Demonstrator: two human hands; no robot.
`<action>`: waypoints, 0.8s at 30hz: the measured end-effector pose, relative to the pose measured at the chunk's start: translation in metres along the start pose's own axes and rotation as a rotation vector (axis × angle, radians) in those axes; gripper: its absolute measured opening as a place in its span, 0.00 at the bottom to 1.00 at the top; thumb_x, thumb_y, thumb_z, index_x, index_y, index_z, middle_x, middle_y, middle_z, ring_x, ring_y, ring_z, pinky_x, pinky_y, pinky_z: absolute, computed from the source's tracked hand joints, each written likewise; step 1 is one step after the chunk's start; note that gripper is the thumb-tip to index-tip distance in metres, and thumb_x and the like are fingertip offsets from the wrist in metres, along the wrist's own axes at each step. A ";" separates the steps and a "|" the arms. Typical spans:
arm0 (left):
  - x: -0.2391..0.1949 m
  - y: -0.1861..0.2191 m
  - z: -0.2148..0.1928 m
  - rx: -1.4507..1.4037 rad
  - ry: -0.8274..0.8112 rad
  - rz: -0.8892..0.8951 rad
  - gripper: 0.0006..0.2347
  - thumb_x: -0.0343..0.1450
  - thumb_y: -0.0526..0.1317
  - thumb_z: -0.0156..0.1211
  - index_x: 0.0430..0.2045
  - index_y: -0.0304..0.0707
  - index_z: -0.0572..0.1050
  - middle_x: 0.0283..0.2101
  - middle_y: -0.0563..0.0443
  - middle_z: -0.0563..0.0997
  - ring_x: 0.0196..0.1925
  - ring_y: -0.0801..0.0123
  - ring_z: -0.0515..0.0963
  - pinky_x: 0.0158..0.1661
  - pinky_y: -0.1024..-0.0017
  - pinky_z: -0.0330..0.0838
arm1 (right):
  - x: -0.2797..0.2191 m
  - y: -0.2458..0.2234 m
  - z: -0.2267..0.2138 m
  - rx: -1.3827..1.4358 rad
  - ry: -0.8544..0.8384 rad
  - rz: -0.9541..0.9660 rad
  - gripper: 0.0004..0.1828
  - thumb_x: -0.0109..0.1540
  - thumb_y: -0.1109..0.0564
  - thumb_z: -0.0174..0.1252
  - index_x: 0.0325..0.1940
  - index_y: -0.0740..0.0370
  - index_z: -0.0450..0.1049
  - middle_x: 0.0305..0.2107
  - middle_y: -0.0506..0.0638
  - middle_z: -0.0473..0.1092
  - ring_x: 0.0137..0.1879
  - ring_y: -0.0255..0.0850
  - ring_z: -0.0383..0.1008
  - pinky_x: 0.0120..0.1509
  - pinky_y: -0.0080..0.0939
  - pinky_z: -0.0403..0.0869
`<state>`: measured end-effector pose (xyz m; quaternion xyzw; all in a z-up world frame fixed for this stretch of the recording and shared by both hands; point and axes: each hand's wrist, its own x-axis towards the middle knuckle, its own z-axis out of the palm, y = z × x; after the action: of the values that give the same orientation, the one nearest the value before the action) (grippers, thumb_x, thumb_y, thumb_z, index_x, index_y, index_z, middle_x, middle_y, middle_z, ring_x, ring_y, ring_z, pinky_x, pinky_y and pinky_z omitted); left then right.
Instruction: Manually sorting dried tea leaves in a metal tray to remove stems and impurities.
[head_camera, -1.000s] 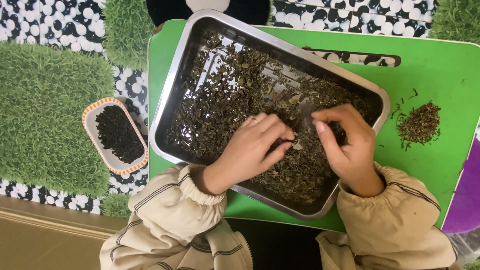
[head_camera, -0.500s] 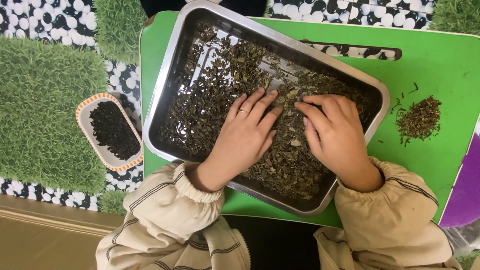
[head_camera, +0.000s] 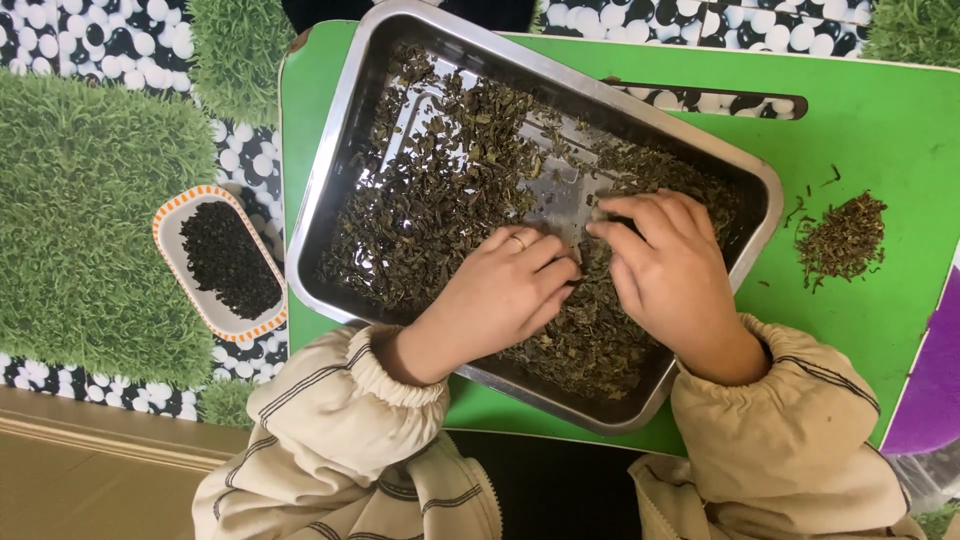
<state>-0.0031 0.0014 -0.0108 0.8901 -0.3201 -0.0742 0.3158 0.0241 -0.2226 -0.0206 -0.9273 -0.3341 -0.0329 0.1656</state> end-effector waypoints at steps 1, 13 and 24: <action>0.000 -0.001 0.002 0.000 0.000 0.000 0.09 0.73 0.39 0.55 0.40 0.34 0.80 0.42 0.41 0.81 0.49 0.56 0.77 0.55 0.58 0.64 | -0.001 0.000 0.001 0.000 0.000 0.000 0.12 0.65 0.63 0.53 0.48 0.57 0.80 0.47 0.50 0.74 0.58 0.47 0.72 0.70 0.54 0.66; 0.000 -0.002 0.004 0.004 -0.004 0.027 0.10 0.74 0.38 0.52 0.40 0.33 0.81 0.38 0.42 0.81 0.44 0.57 0.78 0.54 0.59 0.65 | 0.030 0.026 -0.005 -0.138 0.067 0.010 0.09 0.70 0.58 0.57 0.50 0.57 0.81 0.39 0.49 0.75 0.50 0.46 0.74 0.67 0.53 0.68; -0.001 -0.007 0.013 0.005 0.155 0.091 0.08 0.73 0.39 0.55 0.37 0.34 0.79 0.35 0.44 0.80 0.41 0.56 0.78 0.55 0.58 0.64 | 0.052 0.032 0.002 -0.362 0.107 -0.154 0.03 0.65 0.59 0.65 0.42 0.55 0.81 0.35 0.44 0.69 0.49 0.39 0.69 0.63 0.43 0.62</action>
<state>-0.0044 -0.0002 -0.0253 0.8784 -0.3352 0.0102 0.3404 0.0844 -0.2140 -0.0231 -0.9105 -0.3836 -0.1543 0.0106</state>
